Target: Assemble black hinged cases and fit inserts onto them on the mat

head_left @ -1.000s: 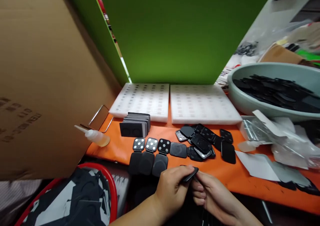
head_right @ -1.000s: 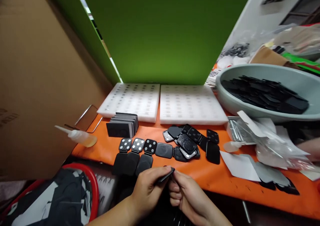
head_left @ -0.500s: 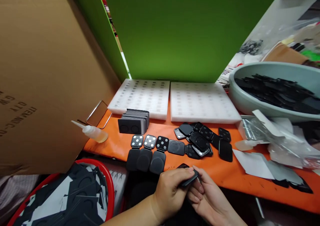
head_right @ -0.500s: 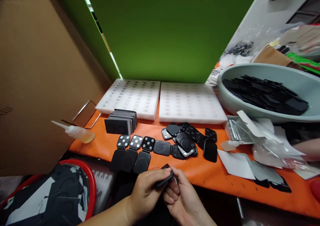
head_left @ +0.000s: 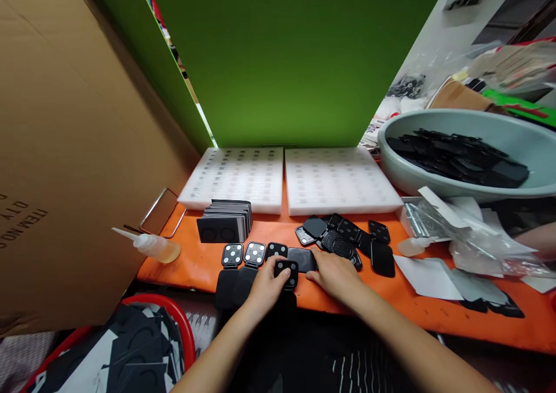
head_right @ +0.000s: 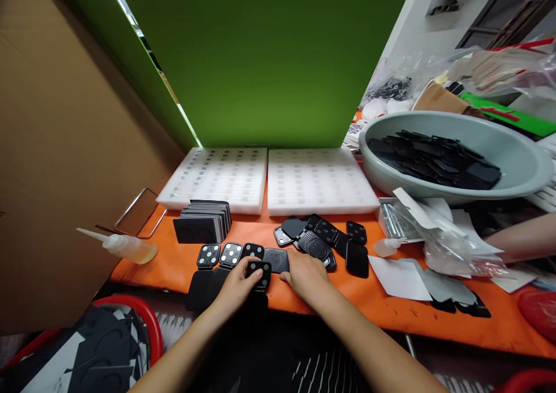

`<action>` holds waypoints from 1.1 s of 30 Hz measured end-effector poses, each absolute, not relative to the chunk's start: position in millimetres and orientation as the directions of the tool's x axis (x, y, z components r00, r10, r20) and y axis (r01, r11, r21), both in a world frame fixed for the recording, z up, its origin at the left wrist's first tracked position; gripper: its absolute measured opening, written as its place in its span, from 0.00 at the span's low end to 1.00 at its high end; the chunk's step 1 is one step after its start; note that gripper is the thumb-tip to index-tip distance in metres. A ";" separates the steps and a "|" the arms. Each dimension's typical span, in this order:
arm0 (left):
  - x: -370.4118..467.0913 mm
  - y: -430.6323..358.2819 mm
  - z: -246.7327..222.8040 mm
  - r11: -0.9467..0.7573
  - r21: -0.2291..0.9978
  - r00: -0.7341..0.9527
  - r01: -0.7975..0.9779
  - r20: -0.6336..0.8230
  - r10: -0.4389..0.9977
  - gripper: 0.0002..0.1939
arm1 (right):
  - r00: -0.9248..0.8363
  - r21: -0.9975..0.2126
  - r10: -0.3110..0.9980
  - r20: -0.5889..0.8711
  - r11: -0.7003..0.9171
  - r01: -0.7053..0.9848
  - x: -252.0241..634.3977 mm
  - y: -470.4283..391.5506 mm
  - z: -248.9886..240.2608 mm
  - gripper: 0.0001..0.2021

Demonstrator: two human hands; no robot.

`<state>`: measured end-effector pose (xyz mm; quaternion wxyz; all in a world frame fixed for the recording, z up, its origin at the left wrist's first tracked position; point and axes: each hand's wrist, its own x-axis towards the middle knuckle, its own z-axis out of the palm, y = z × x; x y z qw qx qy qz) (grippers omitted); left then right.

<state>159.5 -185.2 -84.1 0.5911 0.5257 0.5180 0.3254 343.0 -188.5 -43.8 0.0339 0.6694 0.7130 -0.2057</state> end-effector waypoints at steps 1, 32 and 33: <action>160.1 -185.7 -85.6 0.214 0.957 0.230 0.195 -0.257 0.939 0.12 | -0.099 -0.220 0.939 -0.329 0.026 0.975 343.0 -185.6 -44.0 0.19; 210.7 -169.4 -81.8 -0.151 0.880 0.144 0.450 0.096 0.985 0.22 | -0.023 -0.038 0.927 -0.375 0.010 0.999 423.7 -255.6 -47.2 0.16; 210.6 -171.5 -78.6 -0.175 0.884 0.154 0.434 0.118 0.981 0.21 | -0.034 -0.061 0.934 -0.355 0.013 0.998 427.7 -258.9 -45.8 0.17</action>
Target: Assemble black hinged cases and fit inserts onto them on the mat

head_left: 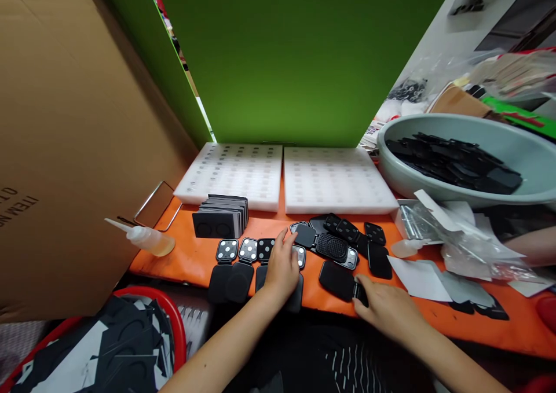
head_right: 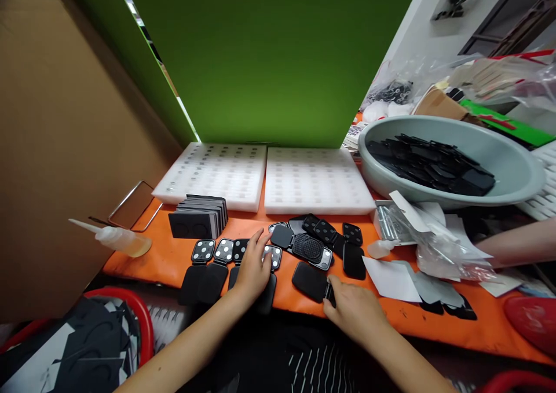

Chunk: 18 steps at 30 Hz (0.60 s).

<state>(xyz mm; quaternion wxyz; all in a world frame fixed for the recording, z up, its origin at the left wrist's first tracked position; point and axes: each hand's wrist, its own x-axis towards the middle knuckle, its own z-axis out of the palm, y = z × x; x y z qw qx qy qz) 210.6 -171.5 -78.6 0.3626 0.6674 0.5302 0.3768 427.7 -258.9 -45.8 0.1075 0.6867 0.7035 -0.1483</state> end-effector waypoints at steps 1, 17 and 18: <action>209.9 -174.6 -74.6 -0.168 0.900 0.173 0.403 0.105 0.979 0.18 | -0.067 -0.098 0.941 -0.332 0.036 0.995 430.5 -262.7 -43.9 0.17; 170.9 -217.6 -58.1 0.851 0.445 0.769 -0.279 -0.427 0.475 0.23 | -0.098 -0.709 0.954 0.281 0.276 0.649 373.9 -248.2 -24.1 0.11; 173.8 -220.3 -55.8 0.848 0.453 0.772 -0.276 -0.421 0.476 0.23 | -0.042 -0.729 0.965 0.257 0.222 0.648 373.6 -249.1 -26.7 0.11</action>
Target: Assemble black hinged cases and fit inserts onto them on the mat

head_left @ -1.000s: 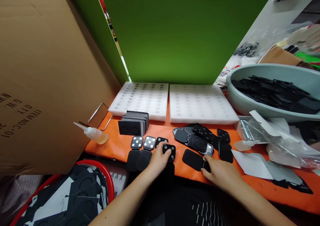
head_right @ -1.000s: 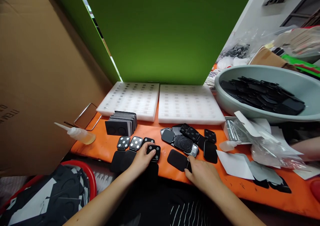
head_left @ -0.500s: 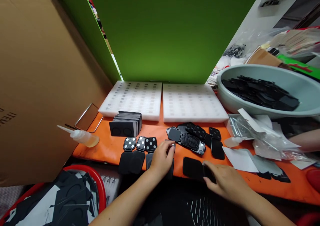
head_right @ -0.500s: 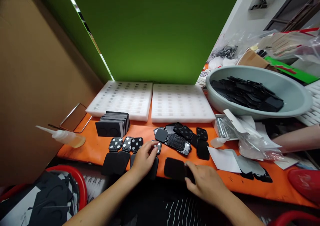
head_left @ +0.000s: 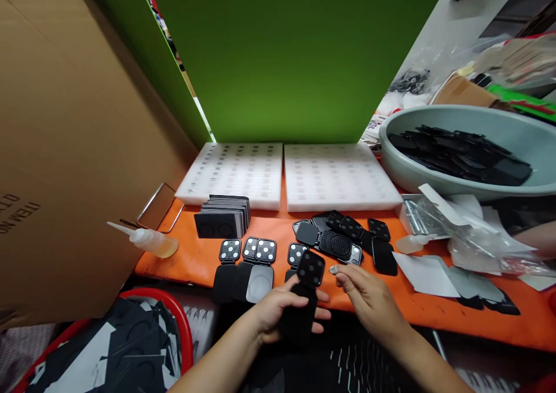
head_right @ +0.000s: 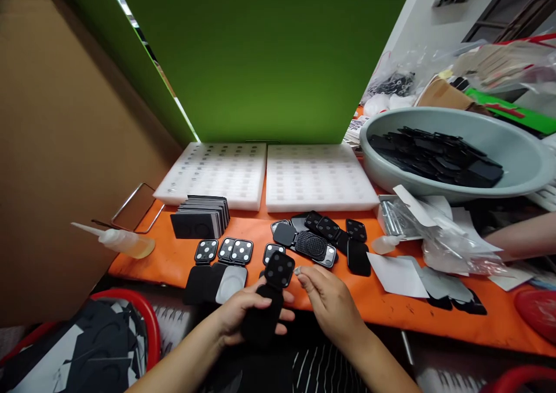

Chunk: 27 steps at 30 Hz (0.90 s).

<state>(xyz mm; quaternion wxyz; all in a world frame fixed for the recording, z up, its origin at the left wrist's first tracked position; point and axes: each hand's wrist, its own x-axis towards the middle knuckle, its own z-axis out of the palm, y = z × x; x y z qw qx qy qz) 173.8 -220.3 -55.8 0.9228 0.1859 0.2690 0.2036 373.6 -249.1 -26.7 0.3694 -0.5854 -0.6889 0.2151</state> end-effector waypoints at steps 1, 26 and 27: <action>176.7 -223.1 -53.0 0.843 0.460 0.771 -0.278 -0.417 0.482 0.23 | 0.023 -0.748 0.976 0.217 0.151 0.647 372.9 -250.3 -30.0 0.12; 101.2 -181.6 -76.1 0.455 0.565 0.088 -0.688 -0.557 0.826 0.09 | -0.348 -0.387 0.928 -0.136 0.274 0.881 252.5 -159.2 -72.9 0.29; 102.2 -181.8 -76.2 0.446 0.585 0.064 -0.677 -0.558 0.828 0.10 | -0.344 -0.359 0.931 -0.125 0.281 0.890 253.2 -161.1 -75.4 0.27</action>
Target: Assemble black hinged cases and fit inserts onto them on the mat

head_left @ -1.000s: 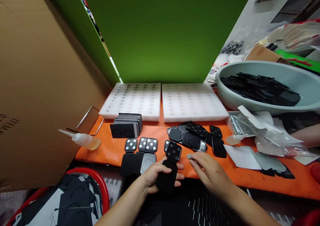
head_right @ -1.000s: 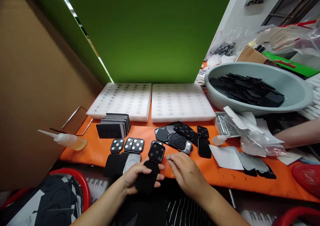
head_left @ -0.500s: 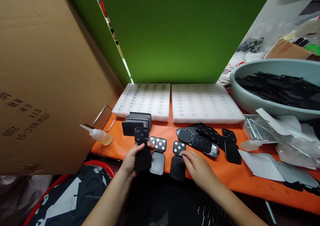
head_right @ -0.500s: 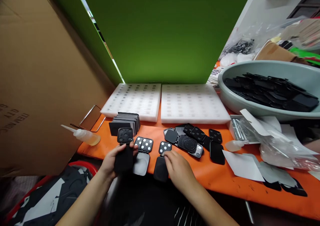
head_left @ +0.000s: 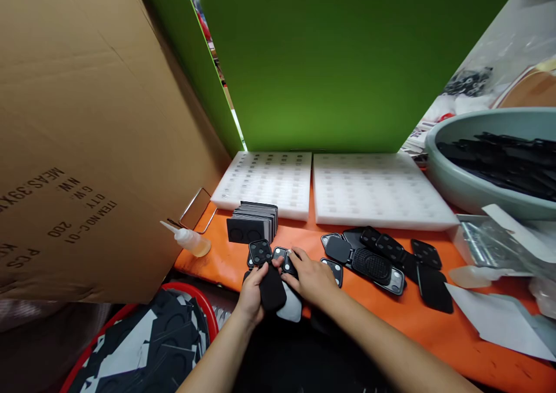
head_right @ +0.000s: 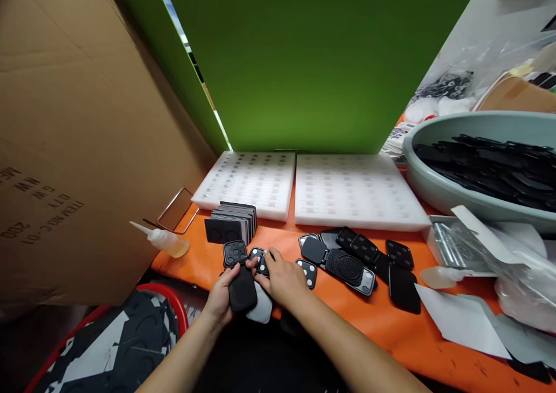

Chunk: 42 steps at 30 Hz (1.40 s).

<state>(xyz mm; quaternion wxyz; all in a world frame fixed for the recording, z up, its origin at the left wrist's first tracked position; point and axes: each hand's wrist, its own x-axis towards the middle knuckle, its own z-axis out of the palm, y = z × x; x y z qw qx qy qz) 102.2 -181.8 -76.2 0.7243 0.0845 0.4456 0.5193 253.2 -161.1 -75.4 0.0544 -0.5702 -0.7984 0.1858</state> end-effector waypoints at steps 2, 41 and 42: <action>105.0 -182.0 -75.3 0.433 0.625 0.021 -0.650 -0.554 0.832 0.13 | -0.342 -0.314 0.935 -0.095 0.298 0.902 255.7 -164.3 -79.7 0.25; 152.6 -133.5 -75.3 0.304 0.952 0.015 -0.046 -0.304 0.953 0.27 | -0.249 -0.607 0.966 0.062 0.235 0.760 312.5 -164.4 -61.6 0.11; 153.2 -132.5 -75.9 0.255 0.967 -0.009 0.010 -0.255 0.967 0.29 | -0.223 -0.608 0.970 0.092 0.232 0.759 313.7 -168.3 -61.6 0.11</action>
